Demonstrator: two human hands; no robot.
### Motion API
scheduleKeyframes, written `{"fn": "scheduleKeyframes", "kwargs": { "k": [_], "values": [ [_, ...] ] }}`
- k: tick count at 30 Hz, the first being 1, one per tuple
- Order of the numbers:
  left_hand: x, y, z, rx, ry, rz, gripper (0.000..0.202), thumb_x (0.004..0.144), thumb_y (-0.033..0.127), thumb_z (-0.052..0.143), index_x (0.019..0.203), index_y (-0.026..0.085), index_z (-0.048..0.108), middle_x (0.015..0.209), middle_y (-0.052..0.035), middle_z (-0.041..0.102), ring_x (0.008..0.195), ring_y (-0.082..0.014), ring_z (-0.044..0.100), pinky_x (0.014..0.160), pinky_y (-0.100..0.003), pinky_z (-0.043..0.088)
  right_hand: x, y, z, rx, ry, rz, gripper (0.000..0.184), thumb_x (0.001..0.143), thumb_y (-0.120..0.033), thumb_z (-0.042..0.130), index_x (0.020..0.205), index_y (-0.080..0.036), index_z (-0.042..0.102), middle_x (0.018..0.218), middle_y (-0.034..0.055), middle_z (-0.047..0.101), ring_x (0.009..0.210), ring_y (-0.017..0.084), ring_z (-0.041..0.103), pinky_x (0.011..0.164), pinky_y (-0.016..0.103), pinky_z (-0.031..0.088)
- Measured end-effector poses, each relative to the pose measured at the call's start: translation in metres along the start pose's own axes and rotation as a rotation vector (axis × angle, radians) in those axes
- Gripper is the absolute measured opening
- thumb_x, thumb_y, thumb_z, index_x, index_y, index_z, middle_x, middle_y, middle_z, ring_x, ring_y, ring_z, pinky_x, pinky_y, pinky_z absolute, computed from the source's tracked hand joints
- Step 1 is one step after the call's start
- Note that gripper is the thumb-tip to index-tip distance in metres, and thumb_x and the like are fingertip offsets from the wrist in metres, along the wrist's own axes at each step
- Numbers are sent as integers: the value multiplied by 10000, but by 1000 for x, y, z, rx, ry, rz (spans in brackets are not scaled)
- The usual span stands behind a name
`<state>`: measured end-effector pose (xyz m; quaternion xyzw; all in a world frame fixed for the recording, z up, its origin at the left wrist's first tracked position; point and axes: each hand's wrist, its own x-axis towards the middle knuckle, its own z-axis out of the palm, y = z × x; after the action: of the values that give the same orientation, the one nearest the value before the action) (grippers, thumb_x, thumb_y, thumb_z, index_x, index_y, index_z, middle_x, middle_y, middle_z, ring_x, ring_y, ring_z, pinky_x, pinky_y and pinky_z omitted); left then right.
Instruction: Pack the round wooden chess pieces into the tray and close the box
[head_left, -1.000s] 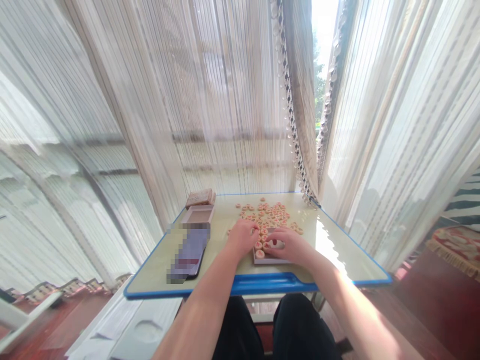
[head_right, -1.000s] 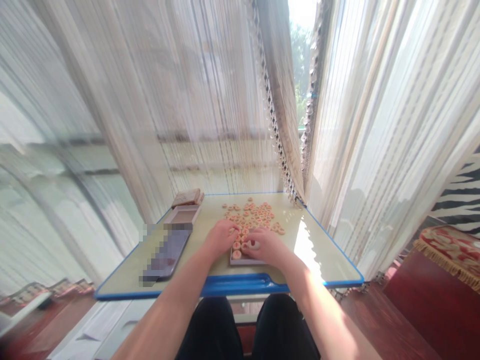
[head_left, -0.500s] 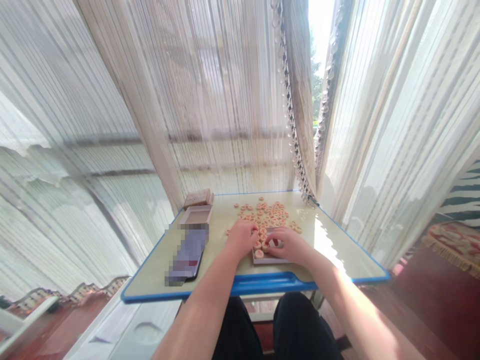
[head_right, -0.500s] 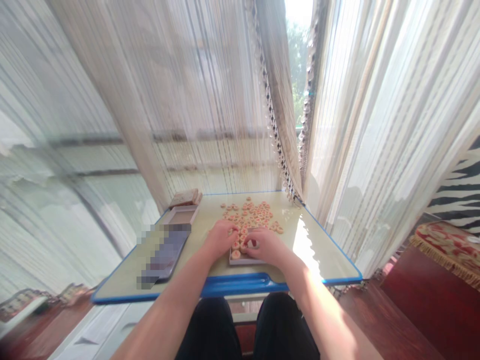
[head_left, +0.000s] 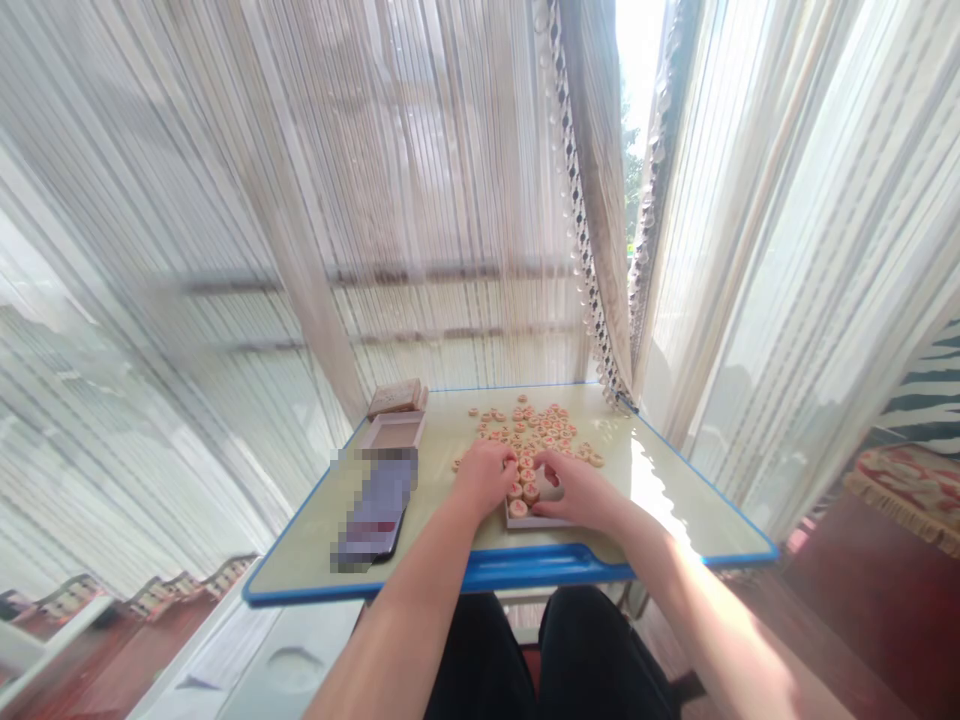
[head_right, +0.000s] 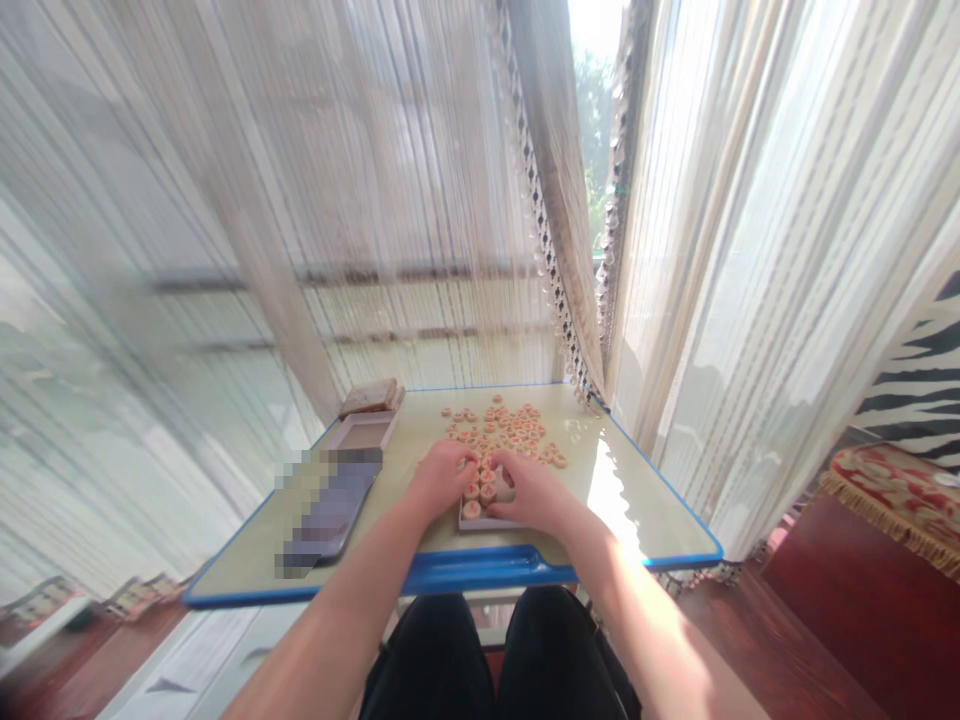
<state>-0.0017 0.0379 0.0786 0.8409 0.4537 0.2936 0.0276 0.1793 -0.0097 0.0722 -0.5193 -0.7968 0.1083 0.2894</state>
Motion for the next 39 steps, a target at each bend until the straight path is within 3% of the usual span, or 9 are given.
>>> {"fn": "scheduleKeyframes", "kwargs": {
  "k": [8, 28, 39],
  "values": [
    [0, 3, 0, 9, -13, 31, 170, 784, 165, 507, 759, 183, 674, 836, -32, 673, 907, -183, 554, 878, -309, 409, 1, -1, 2, -21, -6, 2, 326, 640, -269, 672, 925, -226, 520, 670, -49, 462, 616, 109, 417, 551, 230, 242],
    [1, 2, 0, 4, 16, 20, 161, 776, 162, 514, 755, 184, 672, 825, -30, 670, 892, -175, 553, 876, -298, 408, 2, -2, -1, -10, -26, 23, 329, 644, -292, 686, 934, -218, 551, 688, -42, 489, 628, 110, 445, 565, 227, 276],
    [3, 1, -1, 30, -4, -129, 183, 796, 246, 509, 799, 192, 683, 908, -43, 684, 952, -212, 554, 888, -307, 414, 2, 5, 4, 30, 12, 1, 284, 699, -362, 657, 924, -217, 563, 721, -22, 526, 672, 132, 473, 606, 242, 329]
  ]
}}
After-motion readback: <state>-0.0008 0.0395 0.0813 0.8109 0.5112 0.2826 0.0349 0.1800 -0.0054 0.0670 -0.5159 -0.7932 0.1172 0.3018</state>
